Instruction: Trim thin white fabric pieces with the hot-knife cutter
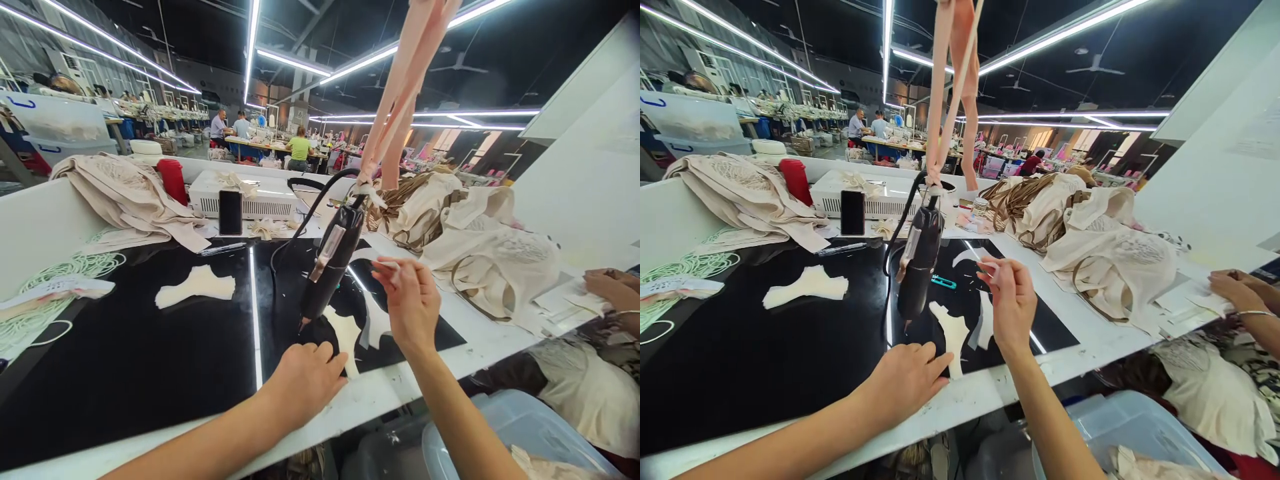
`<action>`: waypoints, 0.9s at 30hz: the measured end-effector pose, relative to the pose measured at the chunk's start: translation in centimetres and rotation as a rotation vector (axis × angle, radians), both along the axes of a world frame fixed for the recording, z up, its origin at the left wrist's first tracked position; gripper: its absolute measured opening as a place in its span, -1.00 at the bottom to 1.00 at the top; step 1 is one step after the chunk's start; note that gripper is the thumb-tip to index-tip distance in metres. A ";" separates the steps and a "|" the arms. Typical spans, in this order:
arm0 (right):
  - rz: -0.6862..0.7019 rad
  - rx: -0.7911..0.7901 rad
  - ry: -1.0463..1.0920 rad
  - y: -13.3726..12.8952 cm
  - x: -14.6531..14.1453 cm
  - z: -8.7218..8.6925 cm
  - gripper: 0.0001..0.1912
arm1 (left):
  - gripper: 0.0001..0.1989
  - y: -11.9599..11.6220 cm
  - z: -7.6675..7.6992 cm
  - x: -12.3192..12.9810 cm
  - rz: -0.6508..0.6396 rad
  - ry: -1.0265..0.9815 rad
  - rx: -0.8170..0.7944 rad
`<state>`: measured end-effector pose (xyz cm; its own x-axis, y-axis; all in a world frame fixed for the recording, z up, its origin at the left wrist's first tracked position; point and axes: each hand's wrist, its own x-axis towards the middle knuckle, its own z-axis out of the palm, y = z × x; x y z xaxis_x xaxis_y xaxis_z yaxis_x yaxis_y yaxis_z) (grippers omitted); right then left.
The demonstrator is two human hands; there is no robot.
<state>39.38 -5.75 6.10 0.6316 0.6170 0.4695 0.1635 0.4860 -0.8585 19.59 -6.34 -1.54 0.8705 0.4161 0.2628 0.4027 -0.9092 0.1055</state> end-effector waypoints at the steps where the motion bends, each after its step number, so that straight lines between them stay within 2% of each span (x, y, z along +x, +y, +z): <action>1: -0.009 0.031 0.009 -0.7 -0.3 0.4 -0.71 | -0.73 0.0 0.0 0.1 0.003 -0.005 -0.026; 3: 0.003 0.041 0.018 -2.5 -1.1 0.8 -0.72 | -0.72 0.1 0.2 0.1 -0.002 -0.024 -0.094; 6: 0.079 -0.034 0.010 -5.4 -2.5 0.5 -0.67 | -0.70 0.4 0.7 -0.3 -0.021 -0.083 -0.234; 10: 0.197 -0.125 -0.010 -8.2 -4.3 -0.9 -0.64 | -0.68 0.9 1.8 -1.8 -0.002 -0.194 -0.504; 13: 0.275 -0.160 -0.010 -9.1 -5.5 -2.1 -0.63 | -0.54 1.0 2.9 -3.2 0.027 -0.260 -0.723; 16: 0.356 -0.213 -0.007 -9.3 -7.0 -3.4 -0.61 | -0.41 0.8 4.0 -4.4 0.092 -0.411 -1.118; 18: 0.408 -0.253 -0.013 -9.4 -7.9 -4.2 -0.62 | -0.51 0.7 4.4 -5.1 0.149 -0.533 -1.410; 19: 0.434 -0.270 -0.017 -9.4 -8.3 -4.6 -0.64 | -0.57 0.6 4.5 -5.5 0.172 -0.574 -1.504; 23: 0.478 -0.380 -0.038 -9.3 -8.9 -5.3 -0.75 | -0.66 0.8 4.8 -7.6 0.222 -0.619 -1.557; 27: 0.540 -0.580 -0.007 -9.0 -8.8 -5.5 -0.58 | -0.65 1.4 5.2 -10.1 0.296 -0.625 -1.507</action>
